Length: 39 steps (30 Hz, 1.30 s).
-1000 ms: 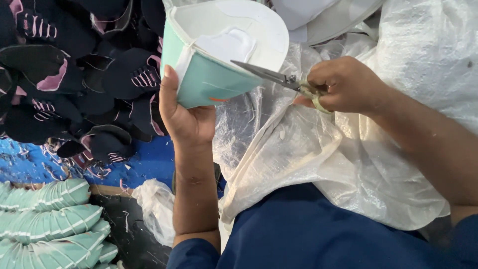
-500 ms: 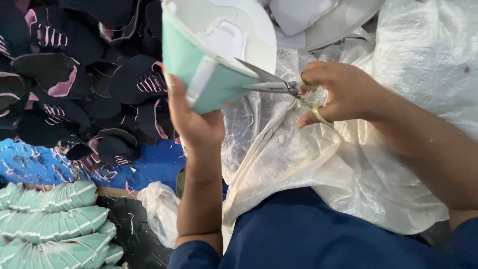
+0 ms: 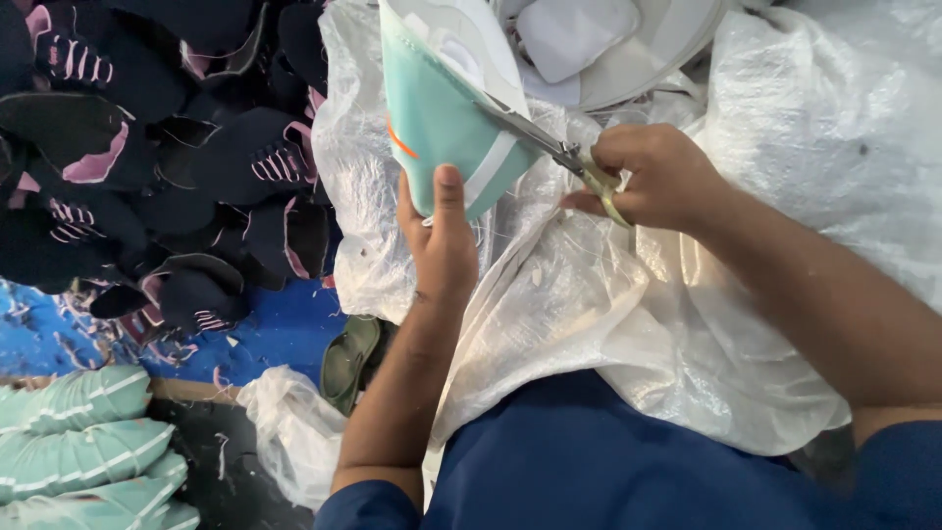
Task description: Trimming excess material from shoe upper components using scissors.
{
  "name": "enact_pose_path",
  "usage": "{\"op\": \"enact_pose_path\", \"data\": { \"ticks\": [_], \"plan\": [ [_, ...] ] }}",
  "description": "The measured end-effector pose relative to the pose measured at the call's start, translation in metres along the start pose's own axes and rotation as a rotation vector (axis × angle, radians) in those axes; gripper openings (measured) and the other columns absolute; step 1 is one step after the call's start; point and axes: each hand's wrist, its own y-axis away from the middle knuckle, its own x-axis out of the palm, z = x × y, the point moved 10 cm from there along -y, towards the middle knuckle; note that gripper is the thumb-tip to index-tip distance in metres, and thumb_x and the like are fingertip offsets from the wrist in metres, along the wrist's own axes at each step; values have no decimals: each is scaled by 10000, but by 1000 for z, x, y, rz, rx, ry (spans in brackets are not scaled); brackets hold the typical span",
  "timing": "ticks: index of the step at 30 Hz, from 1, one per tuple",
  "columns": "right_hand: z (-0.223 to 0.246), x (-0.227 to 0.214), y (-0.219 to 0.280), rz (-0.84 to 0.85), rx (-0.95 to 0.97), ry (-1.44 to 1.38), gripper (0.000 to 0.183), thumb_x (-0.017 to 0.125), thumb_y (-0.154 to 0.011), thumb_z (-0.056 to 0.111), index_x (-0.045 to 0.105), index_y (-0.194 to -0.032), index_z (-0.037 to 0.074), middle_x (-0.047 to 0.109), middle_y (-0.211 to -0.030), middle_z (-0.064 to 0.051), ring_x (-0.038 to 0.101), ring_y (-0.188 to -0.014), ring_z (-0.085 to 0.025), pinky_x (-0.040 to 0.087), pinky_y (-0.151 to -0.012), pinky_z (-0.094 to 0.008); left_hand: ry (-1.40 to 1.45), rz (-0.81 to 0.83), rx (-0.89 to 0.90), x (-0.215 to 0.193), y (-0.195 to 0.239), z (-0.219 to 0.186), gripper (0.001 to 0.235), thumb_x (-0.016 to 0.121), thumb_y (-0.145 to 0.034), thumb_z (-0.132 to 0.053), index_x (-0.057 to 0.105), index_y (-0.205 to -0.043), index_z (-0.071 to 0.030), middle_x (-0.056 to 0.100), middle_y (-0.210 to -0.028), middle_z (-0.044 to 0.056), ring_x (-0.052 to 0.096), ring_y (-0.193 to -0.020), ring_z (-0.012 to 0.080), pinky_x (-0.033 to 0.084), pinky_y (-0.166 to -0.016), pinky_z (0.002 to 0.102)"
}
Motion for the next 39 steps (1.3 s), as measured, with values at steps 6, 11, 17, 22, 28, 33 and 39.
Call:
{"op": "enact_pose_path", "data": {
  "ticks": [6,11,17,22,28,33,39],
  "plan": [
    [-11,12,3,-7,14,276,537,864,-777,526,629,-726,46,610,-726,-101,617,-665,-318,480,-597,-431,-172,-44,21,-14,10,36,380,707,-1019,-231,590,-1279,20,676,-1111,51,609,-986,107,504,-861,243],
    [-5,25,5,-29,-34,410,501,843,-820,516,667,-767,50,642,-789,-93,647,-730,-327,501,-640,-436,-51,-50,-4,-47,16,93,349,746,-968,-157,629,-1245,20,702,-1137,29,629,-1009,90,502,-894,231],
    [-2,37,8,-39,5,492,477,847,-827,511,712,-788,54,654,-791,-108,653,-748,-335,511,-677,-448,114,94,-71,-53,16,119,313,741,-967,-113,672,-1241,23,719,-1138,8,635,-1020,93,501,-910,236],
    [-1,24,28,-13,172,538,562,857,-839,554,680,-778,24,643,-753,-150,632,-722,-356,506,-658,-456,-62,137,62,-61,37,105,212,731,-981,-86,713,-1169,11,724,-1024,-14,623,-897,59,508,-782,224],
    [32,5,72,-77,406,198,421,870,-788,444,709,-843,58,678,-732,-86,627,-643,-235,507,-619,-395,-201,184,84,-48,51,63,161,715,-988,-78,703,-1136,-16,694,-1009,-50,582,-899,17,473,-781,186],
    [-24,19,75,-61,421,-147,400,868,-765,361,698,-998,85,652,-883,-15,581,-732,-136,496,-642,-331,-154,231,119,-22,18,36,152,708,-1030,-135,697,-1109,-5,672,-952,-24,555,-868,51,463,-782,232],
    [-14,-4,34,-43,191,-265,621,931,-670,394,633,-1109,70,567,-1019,-28,528,-913,-135,463,-765,-308,-87,230,264,24,-48,52,253,616,-1078,-252,682,-1108,-9,690,-1069,30,620,-979,109,507,-885,267]
  ]
}}
